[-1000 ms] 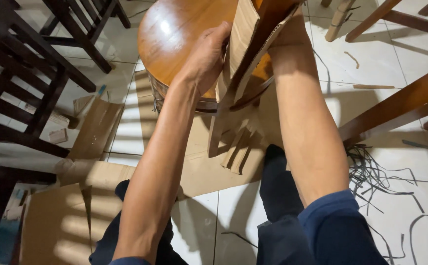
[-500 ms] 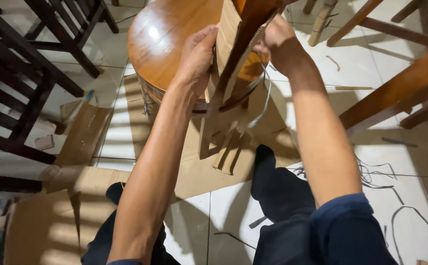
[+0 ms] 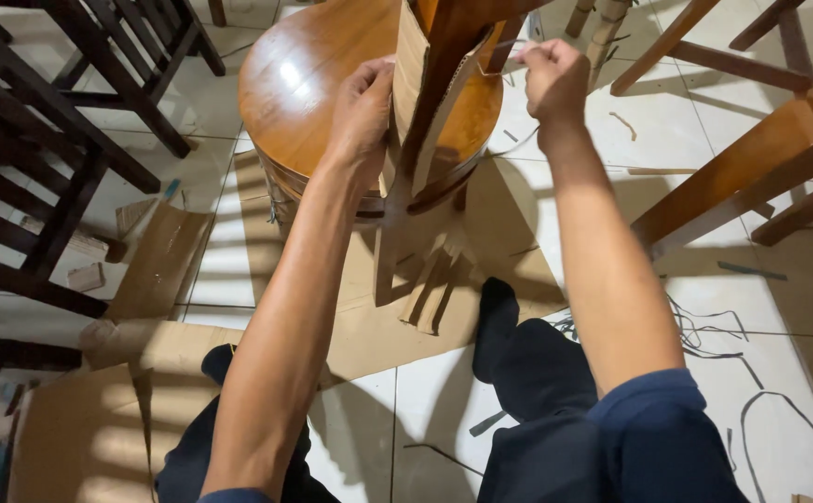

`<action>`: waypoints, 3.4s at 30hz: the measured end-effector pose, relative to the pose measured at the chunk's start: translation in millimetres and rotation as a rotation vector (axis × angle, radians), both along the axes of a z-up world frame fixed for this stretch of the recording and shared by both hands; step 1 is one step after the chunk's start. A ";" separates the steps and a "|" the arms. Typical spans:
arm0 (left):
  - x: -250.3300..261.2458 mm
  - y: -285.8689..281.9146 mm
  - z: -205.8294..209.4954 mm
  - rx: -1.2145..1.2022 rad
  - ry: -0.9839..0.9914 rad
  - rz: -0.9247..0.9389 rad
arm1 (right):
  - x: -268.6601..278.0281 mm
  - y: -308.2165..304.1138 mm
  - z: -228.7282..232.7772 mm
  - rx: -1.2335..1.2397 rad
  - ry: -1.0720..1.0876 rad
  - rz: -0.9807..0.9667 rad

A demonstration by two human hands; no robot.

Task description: Wrapping wooden chair legs with cardboard and securing them with plastic ties

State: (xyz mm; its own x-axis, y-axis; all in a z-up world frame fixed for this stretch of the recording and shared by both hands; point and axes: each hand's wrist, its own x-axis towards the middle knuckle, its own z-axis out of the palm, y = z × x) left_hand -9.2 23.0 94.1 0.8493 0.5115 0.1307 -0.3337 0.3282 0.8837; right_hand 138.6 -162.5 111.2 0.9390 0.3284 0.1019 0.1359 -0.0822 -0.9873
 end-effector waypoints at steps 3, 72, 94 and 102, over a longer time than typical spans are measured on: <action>-4.9 -1.0 10.1 0.015 0.016 -0.083 | 2.3 18.0 -6.7 -0.077 -0.788 -0.058; -150.9 -72.1 116.5 1.715 -0.395 0.248 | -157.2 -22.6 71.9 0.063 -1.062 0.376; -107.2 -47.8 88.8 1.509 -0.137 0.382 | -138.0 -24.2 63.1 -0.111 -1.515 0.221; -109.3 -67.1 90.3 1.060 0.173 0.290 | -148.2 -12.8 48.5 0.038 -1.564 0.119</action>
State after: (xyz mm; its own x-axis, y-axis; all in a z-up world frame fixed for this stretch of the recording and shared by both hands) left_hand -118.5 -44.1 184.3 0.7650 0.3930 0.5103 -0.1202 -0.6912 0.7126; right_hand -9.7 -175.3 159.8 -0.1320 0.3653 0.9215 0.9909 0.0239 0.1325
